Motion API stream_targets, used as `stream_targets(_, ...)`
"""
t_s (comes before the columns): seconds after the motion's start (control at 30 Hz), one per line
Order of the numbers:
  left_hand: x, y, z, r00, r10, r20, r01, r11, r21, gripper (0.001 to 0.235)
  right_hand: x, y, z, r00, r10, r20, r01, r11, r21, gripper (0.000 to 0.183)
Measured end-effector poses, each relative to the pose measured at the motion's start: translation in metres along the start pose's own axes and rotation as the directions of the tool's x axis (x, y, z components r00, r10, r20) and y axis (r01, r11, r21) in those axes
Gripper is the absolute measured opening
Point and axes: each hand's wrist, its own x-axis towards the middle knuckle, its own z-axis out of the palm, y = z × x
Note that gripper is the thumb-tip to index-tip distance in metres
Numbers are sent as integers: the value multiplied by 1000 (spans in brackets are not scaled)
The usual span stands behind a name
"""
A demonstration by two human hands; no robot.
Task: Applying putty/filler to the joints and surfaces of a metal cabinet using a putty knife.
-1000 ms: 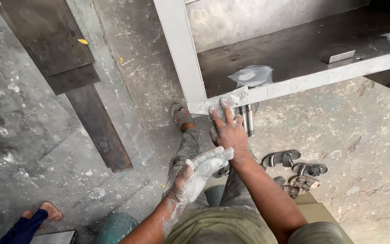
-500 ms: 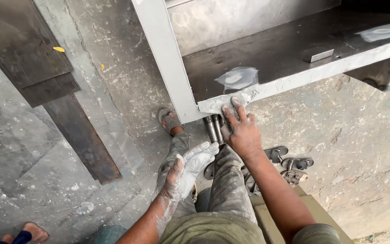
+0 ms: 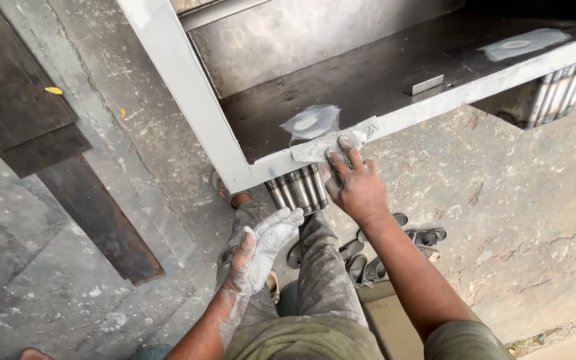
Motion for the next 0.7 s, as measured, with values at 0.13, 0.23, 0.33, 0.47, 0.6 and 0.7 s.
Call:
stream_targets(0.13, 1, -17, 9, 999, -41, -2, 41, 999, -16, 96, -20, 17, -11, 984, 22, 177, -8, 997, -81, 64)
stream_targets(0.23, 27, -16, 11, 999, -14, 39, 13, 1000, 25, 95, -14, 51, -8, 991, -33, 128, 40, 998, -49, 66)
stream_targets(0.33, 33, -28, 17, 999, -45, -7, 45, 999, 9, 95, -12, 72, -21, 1000, 11, -13, -10, 998, 63, 66)
stream_targets(0.47, 49, -35, 34, 1000, -22, -17, 22, 999, 30, 94, 12, 83, -29, 1000, 13, -28, -13, 1000, -14, 68)
stream_targets(0.6, 64, -50, 40, 1000, -14, -4, 15, 998, 59, 96, 18, 80, -41, 998, 25, 50, -26, 999, 18, 69)
stream_targets(0.7, 70, -63, 41, 997, -61, -47, 64, 995, 74, 97, 6, 103, -22, 996, -60, 68, 66, 994, -86, 64)
